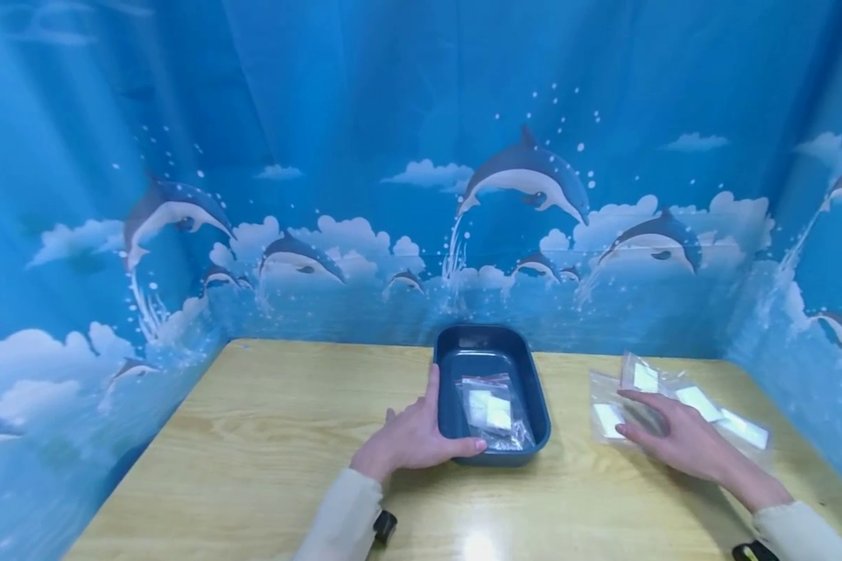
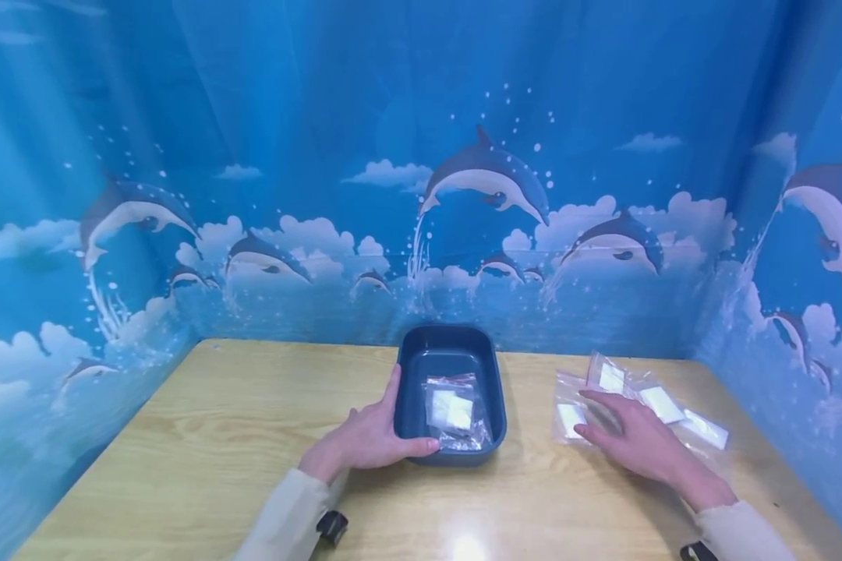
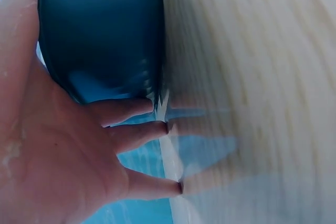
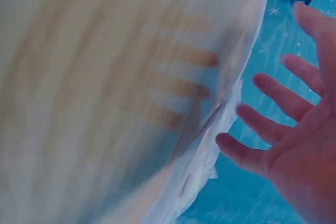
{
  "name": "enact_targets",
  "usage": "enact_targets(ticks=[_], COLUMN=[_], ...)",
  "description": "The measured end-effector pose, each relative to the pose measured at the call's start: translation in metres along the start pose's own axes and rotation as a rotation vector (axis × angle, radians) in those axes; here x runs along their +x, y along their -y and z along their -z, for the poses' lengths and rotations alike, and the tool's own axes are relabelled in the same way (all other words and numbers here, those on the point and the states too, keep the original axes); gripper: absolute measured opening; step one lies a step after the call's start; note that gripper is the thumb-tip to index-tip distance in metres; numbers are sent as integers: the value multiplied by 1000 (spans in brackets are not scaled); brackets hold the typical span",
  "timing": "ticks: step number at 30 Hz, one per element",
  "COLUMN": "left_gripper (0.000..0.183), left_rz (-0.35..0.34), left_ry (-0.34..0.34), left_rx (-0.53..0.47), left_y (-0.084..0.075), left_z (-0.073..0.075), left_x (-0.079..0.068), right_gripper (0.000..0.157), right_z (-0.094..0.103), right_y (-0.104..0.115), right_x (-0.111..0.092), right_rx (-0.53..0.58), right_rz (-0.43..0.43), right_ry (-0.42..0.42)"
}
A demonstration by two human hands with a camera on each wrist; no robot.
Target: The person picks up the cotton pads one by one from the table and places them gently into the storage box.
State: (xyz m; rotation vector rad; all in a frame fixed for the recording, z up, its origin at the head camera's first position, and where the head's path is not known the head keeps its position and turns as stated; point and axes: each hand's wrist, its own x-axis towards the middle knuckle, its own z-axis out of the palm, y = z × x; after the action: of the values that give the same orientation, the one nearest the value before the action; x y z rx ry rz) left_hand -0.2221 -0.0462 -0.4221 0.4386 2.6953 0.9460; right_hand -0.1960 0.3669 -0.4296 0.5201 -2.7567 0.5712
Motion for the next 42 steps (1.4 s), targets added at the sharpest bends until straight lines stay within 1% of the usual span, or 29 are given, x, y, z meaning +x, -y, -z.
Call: enact_targets(ticks=[2, 5, 7, 12, 16, 19, 21, 24, 27, 30, 34, 37, 42], left_gripper=[137, 137, 137, 137, 137, 137, 137, 137, 137, 136, 136, 136, 136], left_rz=[-1, 2, 2, 17, 16, 13, 20, 22, 23, 27, 38, 38, 31], left_ry=[3, 15, 16, 30, 33, 23, 26, 26, 29, 24, 26, 21, 15], left_rx=[1, -10, -16, -18, -11, -8, -8, -16, -14, -6, -6, -8, 0], left_y=[-1, -2, -3, -4, -6, -6, -5, -4, -3, -3, -2, -2, -2], left_z=[1, 2, 3, 4, 6, 7, 6, 3, 0, -1, 0, 0, 0], left_x=[1, 2, 2, 2, 4, 6, 5, 4, 2, 1, -1, -2, 0], right_gripper=[52, 50, 51, 53, 53, 52, 51, 48, 39, 27, 16, 12, 10], right_z=[0, 0, -1, -1, 2, 4, 5, 4, 2, -2, -7, -9, -7], right_y=[-5, -11, -13, -15, -17, -19, -19, -21, -21, -20, -20, -20, -19], right_x=[0, 0, 3, 7, 14, 18, 19, 17, 14, 12, 12, 13, 13], right_rx=[-13, -42, -56, -92, -97, -62, -15, 44, 88, 98, 108, 103, 62], right_rz=[6, 51, 82, 104, 77, 32, 0, -25, -23, -21, -61, -69, -41], right_ry=[25, 39, 48, 75, 88, 118, 144, 163, 160, 126, 101, 91, 58])
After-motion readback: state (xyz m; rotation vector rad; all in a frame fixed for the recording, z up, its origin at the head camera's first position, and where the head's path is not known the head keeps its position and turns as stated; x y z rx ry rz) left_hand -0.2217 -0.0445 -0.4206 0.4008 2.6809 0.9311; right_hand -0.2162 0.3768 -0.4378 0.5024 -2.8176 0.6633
